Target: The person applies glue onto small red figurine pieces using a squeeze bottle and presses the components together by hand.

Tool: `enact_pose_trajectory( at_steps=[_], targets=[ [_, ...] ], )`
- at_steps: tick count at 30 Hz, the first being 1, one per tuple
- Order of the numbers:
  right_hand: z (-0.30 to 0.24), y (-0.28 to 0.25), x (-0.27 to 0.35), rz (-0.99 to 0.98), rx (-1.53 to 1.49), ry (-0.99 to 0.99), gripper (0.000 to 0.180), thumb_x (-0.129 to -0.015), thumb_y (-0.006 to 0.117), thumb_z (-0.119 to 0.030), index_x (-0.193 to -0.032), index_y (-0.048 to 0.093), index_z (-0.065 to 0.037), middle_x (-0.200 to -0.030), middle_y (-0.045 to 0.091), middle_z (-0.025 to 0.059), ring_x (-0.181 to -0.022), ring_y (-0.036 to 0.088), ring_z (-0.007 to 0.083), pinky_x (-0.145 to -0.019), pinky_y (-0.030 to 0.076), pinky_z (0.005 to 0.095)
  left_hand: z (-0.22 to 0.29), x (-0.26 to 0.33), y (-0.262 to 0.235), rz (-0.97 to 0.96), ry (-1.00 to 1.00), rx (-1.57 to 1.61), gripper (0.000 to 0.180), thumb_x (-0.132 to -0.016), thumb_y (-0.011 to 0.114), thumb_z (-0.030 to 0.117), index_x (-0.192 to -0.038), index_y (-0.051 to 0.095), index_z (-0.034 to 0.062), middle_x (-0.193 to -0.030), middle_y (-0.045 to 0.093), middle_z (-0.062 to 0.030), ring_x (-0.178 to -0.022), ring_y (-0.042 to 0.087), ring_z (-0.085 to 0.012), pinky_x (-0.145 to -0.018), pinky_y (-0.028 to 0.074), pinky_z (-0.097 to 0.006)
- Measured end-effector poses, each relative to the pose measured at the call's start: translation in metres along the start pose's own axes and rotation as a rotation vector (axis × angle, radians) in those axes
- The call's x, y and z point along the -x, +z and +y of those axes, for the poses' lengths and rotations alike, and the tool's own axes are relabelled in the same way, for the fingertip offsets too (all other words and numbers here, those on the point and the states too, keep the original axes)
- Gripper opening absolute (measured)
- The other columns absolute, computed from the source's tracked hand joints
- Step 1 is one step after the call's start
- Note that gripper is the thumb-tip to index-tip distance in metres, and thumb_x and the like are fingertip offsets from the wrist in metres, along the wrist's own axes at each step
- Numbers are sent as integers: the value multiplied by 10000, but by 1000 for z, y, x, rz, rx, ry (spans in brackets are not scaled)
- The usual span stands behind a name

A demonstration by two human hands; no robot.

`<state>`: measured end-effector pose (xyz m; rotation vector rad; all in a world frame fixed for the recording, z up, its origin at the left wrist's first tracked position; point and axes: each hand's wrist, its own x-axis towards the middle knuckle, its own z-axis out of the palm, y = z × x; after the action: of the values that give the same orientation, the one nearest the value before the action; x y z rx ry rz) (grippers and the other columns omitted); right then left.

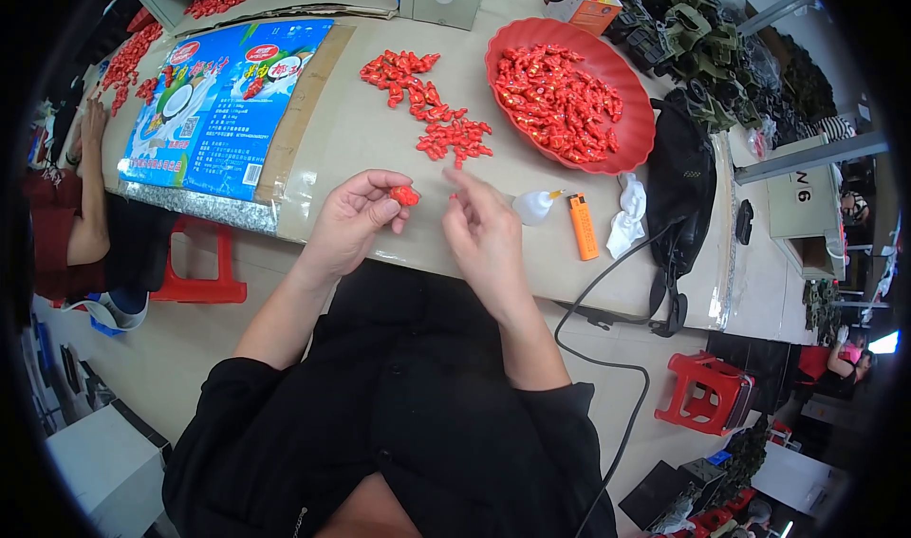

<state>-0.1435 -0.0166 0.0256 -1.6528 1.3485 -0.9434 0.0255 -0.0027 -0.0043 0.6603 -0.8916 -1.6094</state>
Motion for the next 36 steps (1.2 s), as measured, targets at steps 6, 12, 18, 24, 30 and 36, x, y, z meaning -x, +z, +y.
enact_pose_trajectory(
  at_steps=[6,12,18,24,30,36],
  targets=[
    [11,-14,20,-194,-757,228,170,-843,508,-65,-982,540,27,-767,579,70,-589,563,89,-508,482,200,3,3,10,-30,-95,125,246,-824,532,46,-1058,503,-24,-891,558,-65,-757,518,-106,-690,432,-223],
    [26,-21,25,-192,-1184,362,128,-840,531,-109,-908,549,-3,-757,597,82,-562,568,83,-483,474,179,-5,7,19,-71,-181,132,240,-810,546,49,-1037,514,-24,-913,576,-93,-746,511,-115,-683,428,-228],
    [25,-19,28,-142,-1214,317,108,-835,538,-104,-891,542,-12,-736,586,64,-535,547,75,-472,462,180,-12,6,22,-101,-151,42,231,-816,547,46,-1037,545,-23,-899,583,-62,-754,530,-88,-702,444,-211],
    [22,-13,31,-114,-1143,310,83,-833,542,-99,-827,523,-18,-725,574,69,-499,517,82,-443,431,181,-12,8,26,-76,-141,-68,223,-814,550,44,-1028,539,-17,-900,579,-52,-739,529,-82,-709,447,-209],
    [16,-6,36,-6,-1063,247,105,-822,566,-105,-788,503,-27,-676,544,51,-460,454,58,-404,365,166,-13,10,26,-60,-125,-61,203,-817,542,36,-1013,528,-18,-901,579,-56,-754,536,-89,-719,450,-214],
    [18,0,38,14,-946,135,117,-833,553,-120,-789,480,-40,-678,505,37,-457,387,53,-412,304,154,-13,10,27,-64,-109,-46,201,-820,537,34,-1013,528,-22,-914,577,-62,-770,543,-97,-731,453,-220]
  ],
)
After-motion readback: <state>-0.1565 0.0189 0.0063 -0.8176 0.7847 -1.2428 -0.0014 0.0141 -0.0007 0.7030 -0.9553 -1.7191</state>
